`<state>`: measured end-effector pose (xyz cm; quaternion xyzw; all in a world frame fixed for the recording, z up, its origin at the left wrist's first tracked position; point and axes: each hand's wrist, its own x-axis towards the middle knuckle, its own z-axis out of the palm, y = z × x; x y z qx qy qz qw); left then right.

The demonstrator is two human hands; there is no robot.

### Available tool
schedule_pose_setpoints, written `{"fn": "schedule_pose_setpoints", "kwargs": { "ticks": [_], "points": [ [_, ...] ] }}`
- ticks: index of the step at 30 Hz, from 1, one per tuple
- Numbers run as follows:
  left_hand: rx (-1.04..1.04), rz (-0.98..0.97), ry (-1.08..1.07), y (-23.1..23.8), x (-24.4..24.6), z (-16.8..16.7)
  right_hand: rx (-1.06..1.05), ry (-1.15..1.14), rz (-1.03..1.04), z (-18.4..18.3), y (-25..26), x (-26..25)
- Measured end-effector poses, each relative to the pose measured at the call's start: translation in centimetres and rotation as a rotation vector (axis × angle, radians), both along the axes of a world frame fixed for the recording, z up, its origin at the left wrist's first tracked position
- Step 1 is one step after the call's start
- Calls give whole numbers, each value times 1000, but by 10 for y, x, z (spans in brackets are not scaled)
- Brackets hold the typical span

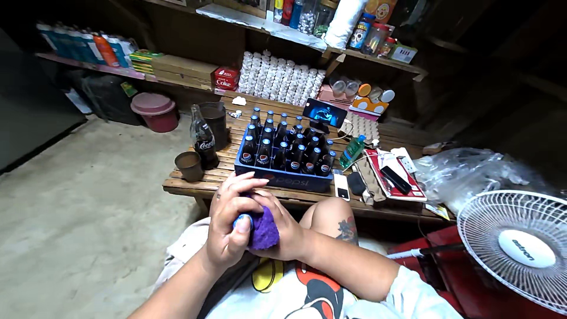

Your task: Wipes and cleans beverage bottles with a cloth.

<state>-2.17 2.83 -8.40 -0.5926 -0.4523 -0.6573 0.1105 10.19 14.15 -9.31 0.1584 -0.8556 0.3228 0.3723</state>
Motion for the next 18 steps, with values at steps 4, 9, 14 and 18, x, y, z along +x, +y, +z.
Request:
{"fn": "schedule_pose_setpoints", "kwargs": {
  "ticks": [4, 9, 14, 18],
  "points": [
    [-12, 17, 13, -2, 3, -1, -21, -43, 30, -2, 7, -6],
    [-8, 4, 16, -4, 3, -2, -273, -402, 20, -16, 16, -9],
    [-23, -54, 27, -1, 5, -1, -336, -756, -171, -28, 19, -17],
    [-26, -37, 39, 0, 3, 1, -342, -664, -133, -24, 16, -14]
  ]
}}
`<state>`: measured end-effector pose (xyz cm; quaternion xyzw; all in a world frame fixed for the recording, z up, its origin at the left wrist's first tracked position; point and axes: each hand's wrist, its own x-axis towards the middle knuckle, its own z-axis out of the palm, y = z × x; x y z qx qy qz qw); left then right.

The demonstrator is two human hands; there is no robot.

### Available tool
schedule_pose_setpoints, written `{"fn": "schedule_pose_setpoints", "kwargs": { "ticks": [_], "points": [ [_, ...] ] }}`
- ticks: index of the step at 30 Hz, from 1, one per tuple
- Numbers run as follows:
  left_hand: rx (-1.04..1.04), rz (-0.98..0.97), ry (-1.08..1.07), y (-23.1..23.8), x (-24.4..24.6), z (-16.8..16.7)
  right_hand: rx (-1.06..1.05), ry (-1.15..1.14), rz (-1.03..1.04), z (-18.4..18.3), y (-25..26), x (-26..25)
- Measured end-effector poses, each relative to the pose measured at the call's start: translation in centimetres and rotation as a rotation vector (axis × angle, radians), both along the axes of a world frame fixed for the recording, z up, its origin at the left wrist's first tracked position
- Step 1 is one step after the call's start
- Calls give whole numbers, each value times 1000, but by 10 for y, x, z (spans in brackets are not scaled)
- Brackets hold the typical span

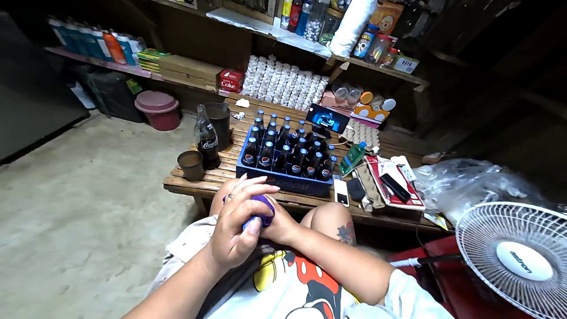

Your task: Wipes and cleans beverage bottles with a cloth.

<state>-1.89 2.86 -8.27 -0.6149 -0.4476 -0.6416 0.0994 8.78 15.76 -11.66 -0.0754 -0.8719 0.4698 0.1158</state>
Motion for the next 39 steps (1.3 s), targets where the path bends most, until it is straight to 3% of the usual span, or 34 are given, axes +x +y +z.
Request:
{"fn": "schedule_pose_setpoints", "kwargs": {
  "ticks": [6, 15, 30, 35, 39],
  "points": [
    [-7, 31, -18, -3, -2, -2, -54, 264, 53, 8, -8, 8],
    [7, 16, -23, -5, 0, -1, 168, 554, 135, 24, -17, 14],
    [23, 35, -20, -5, 3, -5, 368, 639, 112, 23, -21, 20],
    [30, 103, -10, -3, 8, -5, 282, 717, 162, 28, -24, 18],
    [14, 113, 0, -3, 8, -6, 340, 716, 131, 25, -21, 17]
  ]
}}
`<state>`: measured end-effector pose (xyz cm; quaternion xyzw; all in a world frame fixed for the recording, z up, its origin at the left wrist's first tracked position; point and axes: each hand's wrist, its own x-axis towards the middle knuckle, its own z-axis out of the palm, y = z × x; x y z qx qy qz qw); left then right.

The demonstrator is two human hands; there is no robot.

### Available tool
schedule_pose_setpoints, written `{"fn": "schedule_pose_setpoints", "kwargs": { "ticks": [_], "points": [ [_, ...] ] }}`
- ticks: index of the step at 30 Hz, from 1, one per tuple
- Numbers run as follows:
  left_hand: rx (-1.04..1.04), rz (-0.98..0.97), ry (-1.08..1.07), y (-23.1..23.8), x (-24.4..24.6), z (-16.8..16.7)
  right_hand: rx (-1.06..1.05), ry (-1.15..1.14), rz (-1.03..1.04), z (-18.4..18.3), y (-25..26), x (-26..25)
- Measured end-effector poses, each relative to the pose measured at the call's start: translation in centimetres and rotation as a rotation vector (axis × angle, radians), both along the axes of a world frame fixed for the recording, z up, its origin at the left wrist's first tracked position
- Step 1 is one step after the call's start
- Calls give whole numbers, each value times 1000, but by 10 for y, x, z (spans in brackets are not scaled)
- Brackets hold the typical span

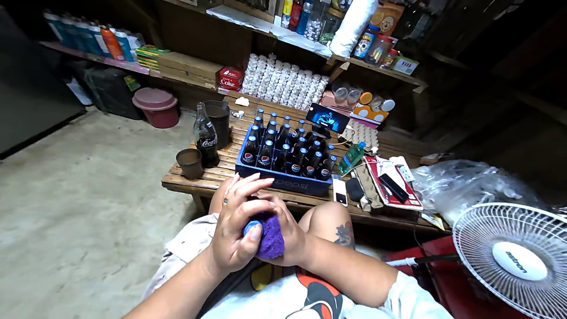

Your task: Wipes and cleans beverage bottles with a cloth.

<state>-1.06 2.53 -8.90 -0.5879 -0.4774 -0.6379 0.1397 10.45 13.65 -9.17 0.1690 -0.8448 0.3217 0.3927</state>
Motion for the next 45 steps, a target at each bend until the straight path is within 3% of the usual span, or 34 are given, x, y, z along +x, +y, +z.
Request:
{"fn": "schedule_pose_setpoints", "kwargs": {
  "ticks": [15, 23, 27, 29, 32, 38, 42, 45],
  "points": [
    [63, -42, -49, -2, -10, 1, -49, -141, -30, -20, 11, -16],
    [138, -330, -304, 0, -22, 6, -241, -757, -186, -30, 18, -30],
    [191, -174, -293, 6, -23, 11, -288, -794, -206, -32, 19, -30],
    [74, -4, -307, 2, -22, 14, -312, -823, -226, -31, 19, -29],
    [-33, -30, -454, -2, -20, 27, -332, -804, -238, -34, 19, -27],
    [95, -235, -580, 0, -16, 34, -322, -624, -144, -28, 15, -21],
    [38, -467, -421, -1, -25, 35, -276, -377, -92, -25, 11, -15],
    [-71, -683, -251, 6, -38, 29, -279, -315, -93, -23, 11, -12]
  ]
}}
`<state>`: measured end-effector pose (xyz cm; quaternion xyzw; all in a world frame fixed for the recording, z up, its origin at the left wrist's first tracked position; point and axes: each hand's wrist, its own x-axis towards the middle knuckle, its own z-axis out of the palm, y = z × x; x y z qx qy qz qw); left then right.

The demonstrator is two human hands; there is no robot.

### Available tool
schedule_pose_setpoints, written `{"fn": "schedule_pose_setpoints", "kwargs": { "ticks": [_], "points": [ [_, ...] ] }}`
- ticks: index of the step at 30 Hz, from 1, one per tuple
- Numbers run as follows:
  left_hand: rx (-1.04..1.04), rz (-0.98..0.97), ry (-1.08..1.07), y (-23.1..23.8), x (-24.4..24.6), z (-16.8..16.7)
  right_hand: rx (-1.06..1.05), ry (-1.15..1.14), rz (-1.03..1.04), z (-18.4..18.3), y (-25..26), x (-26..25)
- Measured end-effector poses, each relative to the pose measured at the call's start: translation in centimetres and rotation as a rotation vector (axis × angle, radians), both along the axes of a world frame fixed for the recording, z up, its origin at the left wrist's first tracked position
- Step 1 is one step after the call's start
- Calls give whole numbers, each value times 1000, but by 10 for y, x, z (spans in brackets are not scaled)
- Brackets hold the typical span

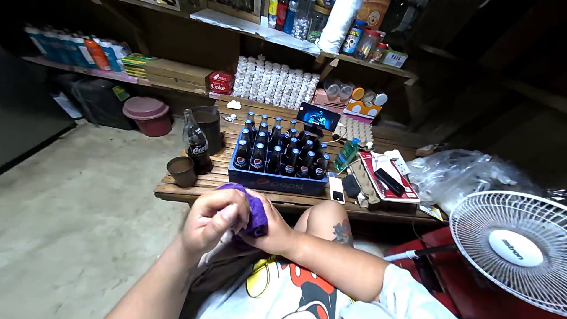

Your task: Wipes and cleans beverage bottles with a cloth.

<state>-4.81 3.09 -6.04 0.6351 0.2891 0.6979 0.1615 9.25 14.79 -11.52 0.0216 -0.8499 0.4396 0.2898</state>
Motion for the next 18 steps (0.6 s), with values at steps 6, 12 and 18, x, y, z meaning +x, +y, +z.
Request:
{"fn": "schedule_pose_setpoints", "kwargs": {
  "ticks": [6, 12, 18],
  "points": [
    [59, 124, 106, 6, -4, -10, 66, 140, 30, 8, -3, 5],
    [98, 394, 216, 0, 8, -12, 228, 381, 66, 20, -13, 9],
    [117, 441, 265, -2, 13, -16, 315, 386, 26, 19, -15, 12]
  ]
}}
